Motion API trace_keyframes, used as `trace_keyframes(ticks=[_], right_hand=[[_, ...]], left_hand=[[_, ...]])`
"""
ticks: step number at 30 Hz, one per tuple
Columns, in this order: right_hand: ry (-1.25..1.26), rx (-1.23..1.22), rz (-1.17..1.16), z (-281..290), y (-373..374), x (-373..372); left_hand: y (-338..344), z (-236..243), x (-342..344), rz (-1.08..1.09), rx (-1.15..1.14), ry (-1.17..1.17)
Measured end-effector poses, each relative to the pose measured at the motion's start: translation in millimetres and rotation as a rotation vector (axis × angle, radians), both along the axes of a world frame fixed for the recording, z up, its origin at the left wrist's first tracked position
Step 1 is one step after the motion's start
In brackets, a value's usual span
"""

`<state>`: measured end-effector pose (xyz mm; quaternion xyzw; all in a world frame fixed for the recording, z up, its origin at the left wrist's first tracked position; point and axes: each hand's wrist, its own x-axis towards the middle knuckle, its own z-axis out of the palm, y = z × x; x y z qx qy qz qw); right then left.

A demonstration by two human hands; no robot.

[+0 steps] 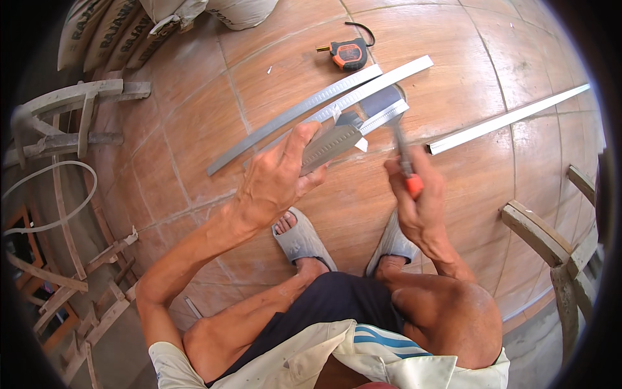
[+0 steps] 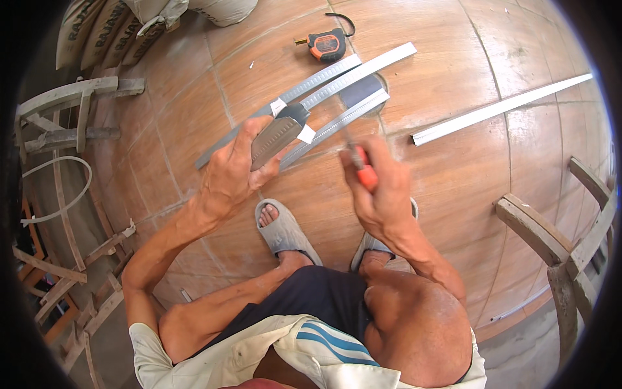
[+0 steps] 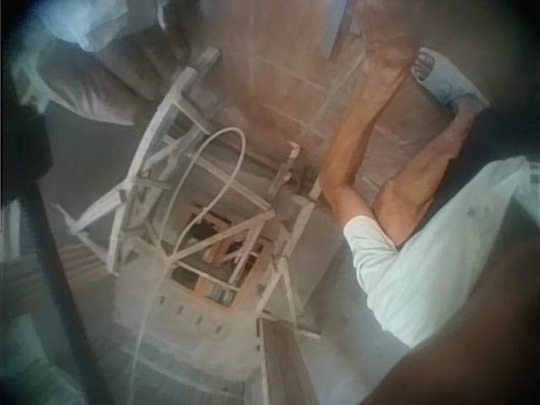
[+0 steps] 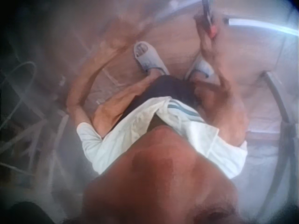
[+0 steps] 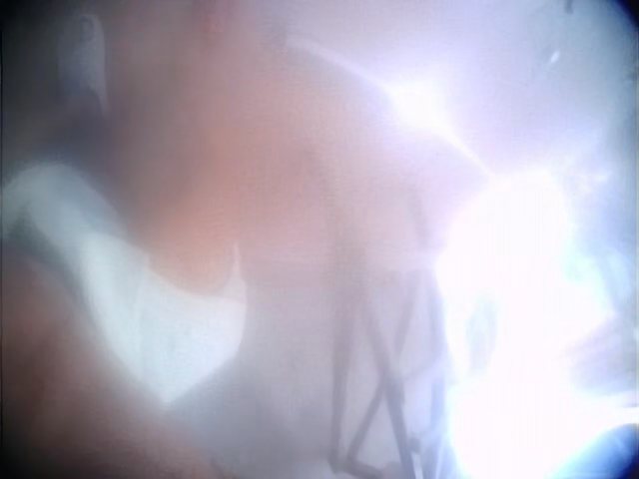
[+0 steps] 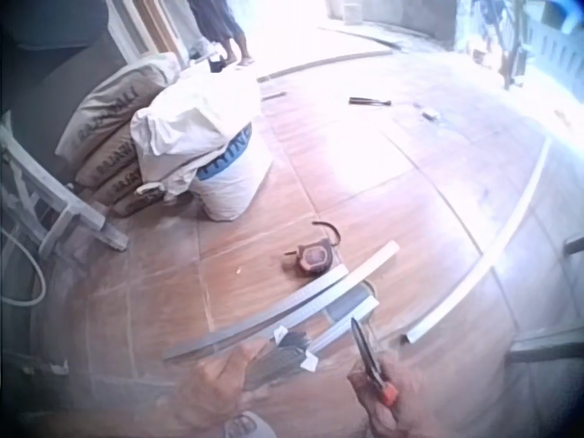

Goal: The person sits on the floor and uses red-handled tin snips to cut a long, silver metal profile into shorter segments. They repeatedly position the snips, cut the profile, and place the cut pieces on the floor.

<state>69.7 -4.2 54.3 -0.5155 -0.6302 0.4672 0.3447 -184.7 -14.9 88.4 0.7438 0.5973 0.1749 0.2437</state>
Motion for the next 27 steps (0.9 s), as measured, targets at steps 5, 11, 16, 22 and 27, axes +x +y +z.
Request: trace_keyframes(ticks=[5, 11, 16, 22, 27], right_hand=[[-0.147, 0.006, 0.097, -12.7, 1.2, 1.8], [-0.216, 0.027, 0.054, -17.8, 1.2, 3.9], [-0.165, -0.048, -0.040, -5.1, 17.3, 17.8], [-0.154, -0.100, 0.030, -20.4, 10.5, 16.6], [-0.181, 0.011, 0.134, -15.6, -0.1, 5.7]], left_hand=[[-4.4, -1.5, 15.4, 0.068, -0.097, -0.122], [0.4, 17.3, 33.4, 0.130, -0.278, -0.299], [0.1, 18.4, 29.8, 0.163, -0.392, -0.266], [-6.7, -0.6, 26.4, 0.171, -0.387, -0.343], [1.6, -5.0, 35.9, 0.215, -0.390, -0.409]])
